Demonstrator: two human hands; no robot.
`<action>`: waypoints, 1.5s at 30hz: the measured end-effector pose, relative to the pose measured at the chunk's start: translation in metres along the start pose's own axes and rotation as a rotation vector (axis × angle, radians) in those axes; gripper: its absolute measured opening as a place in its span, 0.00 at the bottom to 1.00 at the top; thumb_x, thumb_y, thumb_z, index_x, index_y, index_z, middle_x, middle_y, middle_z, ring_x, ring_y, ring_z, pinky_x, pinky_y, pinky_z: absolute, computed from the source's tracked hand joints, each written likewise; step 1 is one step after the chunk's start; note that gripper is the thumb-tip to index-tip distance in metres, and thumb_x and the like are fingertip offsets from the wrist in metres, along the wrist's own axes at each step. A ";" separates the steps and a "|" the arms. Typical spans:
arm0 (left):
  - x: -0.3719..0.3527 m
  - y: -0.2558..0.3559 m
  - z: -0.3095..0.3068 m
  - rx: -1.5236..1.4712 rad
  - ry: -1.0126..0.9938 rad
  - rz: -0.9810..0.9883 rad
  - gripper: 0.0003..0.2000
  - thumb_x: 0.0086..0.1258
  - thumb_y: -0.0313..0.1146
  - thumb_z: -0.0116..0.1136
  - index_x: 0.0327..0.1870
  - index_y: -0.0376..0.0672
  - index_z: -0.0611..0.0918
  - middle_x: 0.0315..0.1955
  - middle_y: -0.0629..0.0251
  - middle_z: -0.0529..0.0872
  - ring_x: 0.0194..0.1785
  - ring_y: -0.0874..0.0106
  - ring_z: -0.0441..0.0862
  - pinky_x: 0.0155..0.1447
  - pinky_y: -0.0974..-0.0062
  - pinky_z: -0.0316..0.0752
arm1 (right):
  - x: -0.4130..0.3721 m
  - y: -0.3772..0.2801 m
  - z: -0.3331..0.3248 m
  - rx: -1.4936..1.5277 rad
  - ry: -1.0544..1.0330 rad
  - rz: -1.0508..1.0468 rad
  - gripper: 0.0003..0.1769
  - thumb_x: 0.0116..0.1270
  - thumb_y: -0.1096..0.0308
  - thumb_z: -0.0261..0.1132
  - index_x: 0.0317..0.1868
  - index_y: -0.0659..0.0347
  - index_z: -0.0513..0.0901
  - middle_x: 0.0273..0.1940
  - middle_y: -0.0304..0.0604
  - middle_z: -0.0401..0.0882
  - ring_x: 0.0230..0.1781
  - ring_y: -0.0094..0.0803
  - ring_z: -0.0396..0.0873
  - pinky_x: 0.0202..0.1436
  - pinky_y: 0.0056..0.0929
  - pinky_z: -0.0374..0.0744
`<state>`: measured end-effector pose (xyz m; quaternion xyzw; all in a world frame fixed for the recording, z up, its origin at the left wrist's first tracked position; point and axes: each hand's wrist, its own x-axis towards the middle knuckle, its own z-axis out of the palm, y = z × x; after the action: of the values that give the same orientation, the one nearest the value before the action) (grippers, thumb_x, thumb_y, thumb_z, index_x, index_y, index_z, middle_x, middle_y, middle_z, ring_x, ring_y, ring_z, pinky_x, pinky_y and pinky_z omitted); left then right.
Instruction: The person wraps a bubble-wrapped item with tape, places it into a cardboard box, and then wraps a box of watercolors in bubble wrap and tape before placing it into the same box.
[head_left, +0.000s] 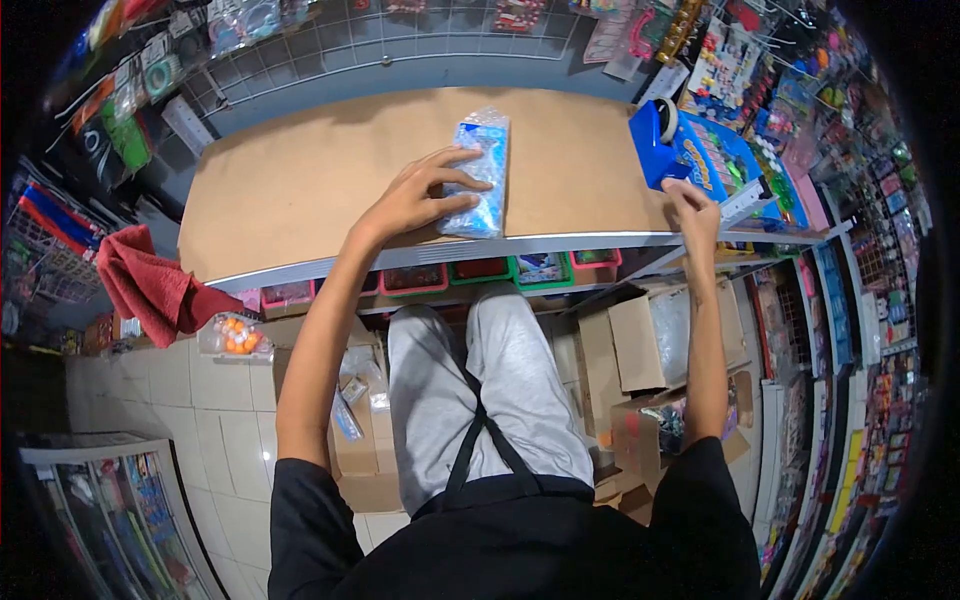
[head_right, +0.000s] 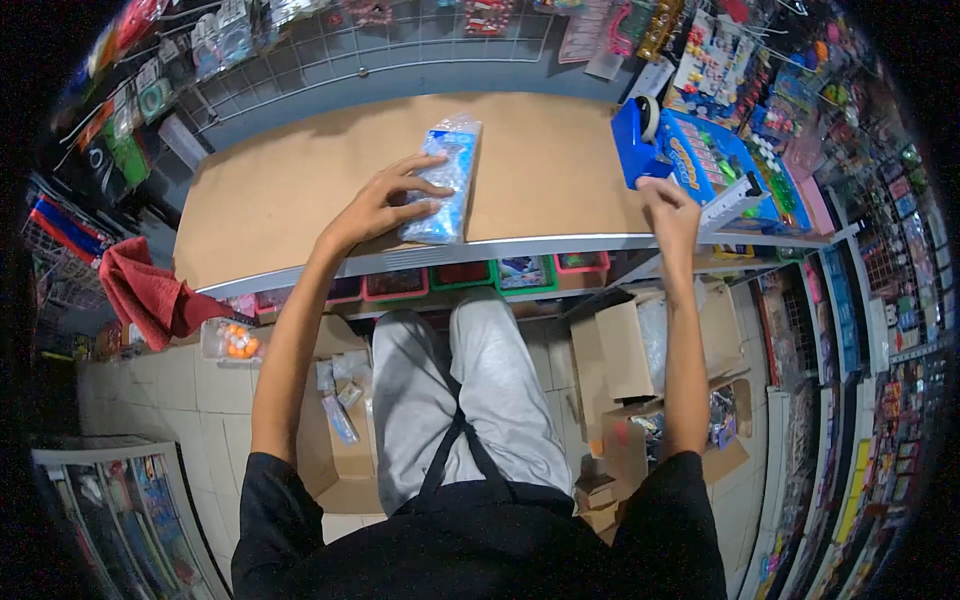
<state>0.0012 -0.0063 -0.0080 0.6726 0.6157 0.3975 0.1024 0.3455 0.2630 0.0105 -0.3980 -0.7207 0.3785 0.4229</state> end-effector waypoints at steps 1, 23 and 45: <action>0.000 -0.002 0.001 0.000 0.002 0.005 0.13 0.68 0.43 0.68 0.52 0.55 0.92 0.71 0.61 0.78 0.76 0.55 0.70 0.78 0.58 0.64 | -0.021 -0.023 0.016 0.105 -0.063 0.106 0.14 0.69 0.63 0.72 0.49 0.64 0.92 0.37 0.33 0.87 0.30 0.19 0.75 0.37 0.22 0.72; 0.000 -0.009 0.008 0.034 0.046 0.074 0.13 0.73 0.45 0.63 0.52 0.52 0.90 0.70 0.58 0.79 0.73 0.49 0.73 0.75 0.55 0.68 | -0.111 -0.104 0.173 0.401 -0.517 0.350 0.16 0.69 0.63 0.75 0.52 0.64 0.90 0.23 0.25 0.74 0.19 0.10 0.67 0.20 0.12 0.59; -0.003 -0.015 0.006 0.036 -0.047 0.057 0.15 0.74 0.40 0.58 0.58 0.51 0.85 0.76 0.60 0.71 0.81 0.54 0.62 0.82 0.54 0.54 | -0.122 -0.099 0.186 0.206 -0.315 0.051 0.12 0.65 0.65 0.77 0.44 0.64 0.92 0.18 0.24 0.70 0.17 0.13 0.65 0.20 0.21 0.61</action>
<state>-0.0054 -0.0036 -0.0226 0.7008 0.6006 0.3735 0.0933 0.1908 0.0759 -0.0063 -0.3065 -0.7250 0.5187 0.3338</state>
